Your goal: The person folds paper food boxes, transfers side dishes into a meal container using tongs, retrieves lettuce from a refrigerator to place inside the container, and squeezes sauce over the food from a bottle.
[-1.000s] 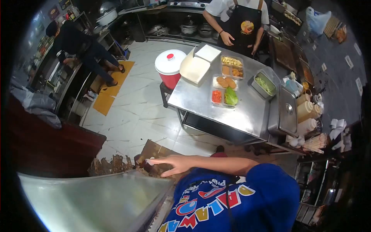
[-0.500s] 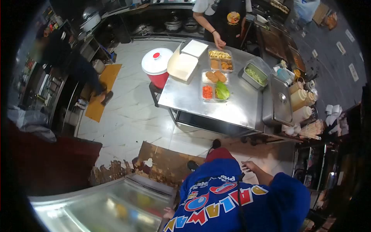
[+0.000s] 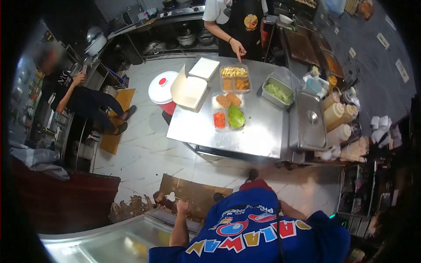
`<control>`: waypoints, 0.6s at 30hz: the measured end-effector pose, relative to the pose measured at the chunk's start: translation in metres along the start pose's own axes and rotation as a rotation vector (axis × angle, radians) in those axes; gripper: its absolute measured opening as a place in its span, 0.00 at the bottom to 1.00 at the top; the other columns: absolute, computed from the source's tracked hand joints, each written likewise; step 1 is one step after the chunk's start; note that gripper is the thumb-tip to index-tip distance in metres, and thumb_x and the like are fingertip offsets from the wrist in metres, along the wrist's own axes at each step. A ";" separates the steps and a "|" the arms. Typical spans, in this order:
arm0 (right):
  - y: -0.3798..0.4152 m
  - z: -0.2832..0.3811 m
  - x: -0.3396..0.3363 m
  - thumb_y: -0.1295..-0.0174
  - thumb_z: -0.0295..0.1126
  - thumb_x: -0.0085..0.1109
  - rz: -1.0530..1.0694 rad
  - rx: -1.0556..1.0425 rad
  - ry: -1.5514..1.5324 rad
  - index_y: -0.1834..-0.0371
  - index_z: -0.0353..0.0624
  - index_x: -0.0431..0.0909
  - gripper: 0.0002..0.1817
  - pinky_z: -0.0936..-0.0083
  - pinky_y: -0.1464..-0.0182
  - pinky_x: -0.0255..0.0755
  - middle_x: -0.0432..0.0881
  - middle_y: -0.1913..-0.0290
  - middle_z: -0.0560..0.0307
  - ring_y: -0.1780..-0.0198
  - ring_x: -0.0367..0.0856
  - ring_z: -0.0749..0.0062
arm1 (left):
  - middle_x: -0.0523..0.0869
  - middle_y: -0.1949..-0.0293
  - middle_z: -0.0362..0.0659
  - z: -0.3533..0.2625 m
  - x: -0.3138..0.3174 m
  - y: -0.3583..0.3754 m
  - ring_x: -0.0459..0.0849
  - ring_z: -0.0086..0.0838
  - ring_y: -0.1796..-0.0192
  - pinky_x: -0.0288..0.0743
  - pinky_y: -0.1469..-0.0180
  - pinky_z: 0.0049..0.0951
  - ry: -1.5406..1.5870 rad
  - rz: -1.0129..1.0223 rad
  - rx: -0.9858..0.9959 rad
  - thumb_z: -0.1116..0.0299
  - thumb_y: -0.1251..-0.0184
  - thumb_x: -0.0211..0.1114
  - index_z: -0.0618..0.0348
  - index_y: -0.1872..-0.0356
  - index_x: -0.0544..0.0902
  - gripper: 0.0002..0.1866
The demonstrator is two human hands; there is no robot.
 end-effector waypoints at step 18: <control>-0.042 0.153 -0.039 0.35 0.44 0.59 0.378 -0.584 0.557 0.40 0.37 0.79 0.26 0.62 0.37 0.72 0.84 0.42 0.42 0.39 0.81 0.60 | 0.88 0.58 0.56 -0.374 -0.120 -0.042 0.86 0.52 0.56 0.79 0.52 0.46 -0.039 0.219 0.414 0.55 0.32 0.64 0.58 0.53 0.85 0.17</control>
Point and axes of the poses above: each hand's wrist, its own y-axis away from the middle knuckle, its own x-axis out of the palm, z = x × y, the point moved 5 cm from there along -y, towards the middle knuckle
